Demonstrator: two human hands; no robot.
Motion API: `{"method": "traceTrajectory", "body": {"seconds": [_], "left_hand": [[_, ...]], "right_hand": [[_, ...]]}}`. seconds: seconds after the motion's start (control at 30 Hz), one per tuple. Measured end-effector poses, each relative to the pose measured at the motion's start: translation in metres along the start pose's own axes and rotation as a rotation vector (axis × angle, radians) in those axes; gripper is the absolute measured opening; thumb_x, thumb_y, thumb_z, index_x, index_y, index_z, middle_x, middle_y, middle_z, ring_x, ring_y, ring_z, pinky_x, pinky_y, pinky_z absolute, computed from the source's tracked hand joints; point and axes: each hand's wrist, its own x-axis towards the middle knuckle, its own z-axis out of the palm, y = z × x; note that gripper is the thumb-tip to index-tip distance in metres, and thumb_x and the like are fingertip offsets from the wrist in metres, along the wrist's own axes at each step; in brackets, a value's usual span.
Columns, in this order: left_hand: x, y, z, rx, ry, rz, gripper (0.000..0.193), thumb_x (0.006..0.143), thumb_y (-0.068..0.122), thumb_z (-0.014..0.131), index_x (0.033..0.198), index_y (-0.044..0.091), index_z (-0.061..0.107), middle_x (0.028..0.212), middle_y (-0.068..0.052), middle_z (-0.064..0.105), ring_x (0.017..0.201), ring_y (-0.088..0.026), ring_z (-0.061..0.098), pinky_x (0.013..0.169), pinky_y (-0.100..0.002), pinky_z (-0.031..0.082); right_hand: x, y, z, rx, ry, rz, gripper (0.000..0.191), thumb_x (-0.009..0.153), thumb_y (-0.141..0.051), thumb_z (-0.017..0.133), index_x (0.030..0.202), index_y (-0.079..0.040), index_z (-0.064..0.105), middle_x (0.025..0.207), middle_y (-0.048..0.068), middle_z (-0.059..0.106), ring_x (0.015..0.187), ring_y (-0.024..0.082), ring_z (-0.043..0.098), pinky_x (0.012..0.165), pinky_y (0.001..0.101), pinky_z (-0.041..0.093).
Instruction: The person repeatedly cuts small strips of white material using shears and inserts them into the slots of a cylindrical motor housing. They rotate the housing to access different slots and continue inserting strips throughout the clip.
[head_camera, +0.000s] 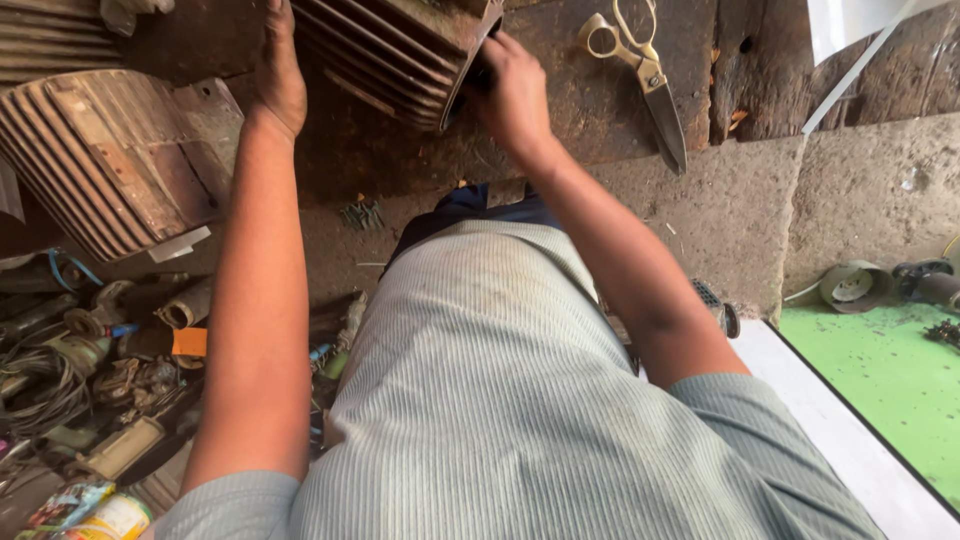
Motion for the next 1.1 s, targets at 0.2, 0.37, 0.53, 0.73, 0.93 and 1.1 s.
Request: {"method": "traceTrajectory", "body": {"seconds": [0.2, 0.37, 0.53, 0.73, 0.93, 1.1], "left_hand": [[0.006, -0.002, 0.006, 0.06, 0.06, -0.063, 0.088, 0.113, 0.069, 0.02, 0.173, 0.007, 0.005, 0.183, -0.01, -0.002, 0.171, -0.021, -0.003, 0.142, -0.036, 0.001], [-0.001, 0.002, 0.013, 0.11, 0.102, -0.123, 0.093, 0.108, 0.074, 0.017, 0.172, 0.009, 0.002, 0.179, -0.012, -0.005, 0.169, -0.024, -0.004, 0.14, -0.037, 0.003], [-0.004, 0.005, 0.017, 0.192, 0.116, -0.104, 0.091, 0.109, 0.074, 0.014, 0.172, 0.01, 0.001, 0.181, -0.012, -0.006, 0.17, -0.024, -0.003, 0.141, -0.037, 0.003], [0.003, 0.008, 0.024, 0.067, 0.136, -0.026, 0.086, 0.112, 0.067, 0.016, 0.173, 0.007, 0.008, 0.181, -0.012, 0.002, 0.17, -0.022, 0.002, 0.141, -0.036, 0.004], [0.002, 0.018, 0.023, 0.219, 0.163, -0.096, 0.085, 0.11, 0.065, 0.013, 0.172, 0.007, 0.012, 0.18, -0.012, 0.006, 0.169, -0.023, 0.005, 0.139, -0.037, 0.004], [0.006, 0.02, 0.026, 0.148, 0.178, -0.074, 0.08, 0.114, 0.061, 0.019, 0.172, 0.006, 0.009, 0.18, -0.011, 0.002, 0.168, -0.022, 0.003, 0.139, -0.037, 0.003]], "right_hand": [[0.004, -0.012, -0.013, 0.066, 0.001, -0.077, 0.044, 0.082, -0.006, 0.087, 0.121, -0.003, 0.069, 0.121, 0.018, 0.07, 0.109, 0.043, 0.067, 0.092, 0.048, 0.058], [0.006, -0.013, -0.01, 0.004, 0.023, -0.069, 0.043, 0.077, -0.005, 0.085, 0.117, -0.005, 0.069, 0.12, 0.016, 0.07, 0.106, 0.04, 0.069, 0.092, 0.0464, 0.058], [0.004, -0.015, 0.002, -0.031, 0.102, -0.02, 0.042, 0.076, -0.001, 0.082, 0.116, -0.005, 0.068, 0.115, 0.015, 0.069, 0.104, 0.04, 0.068, 0.091, 0.0466, 0.058], [-0.004, -0.009, 0.007, 0.01, 0.099, 0.059, 0.037, 0.079, -0.006, 0.083, 0.113, -0.005, 0.069, 0.11, 0.014, 0.069, 0.103, 0.039, 0.068, 0.088, 0.0466, 0.057], [0.008, -0.013, -0.004, -0.052, 0.118, -0.057, 0.039, 0.074, -0.014, 0.086, 0.109, -0.005, 0.07, 0.106, 0.016, 0.069, 0.098, 0.04, 0.067, 0.085, 0.0472, 0.056], [-0.001, -0.017, -0.064, 0.064, -0.035, -0.201, 0.03, 0.085, -0.015, 0.087, 0.109, -0.005, 0.072, 0.104, 0.015, 0.069, 0.095, 0.035, 0.07, 0.083, 0.0421, 0.057]]}}
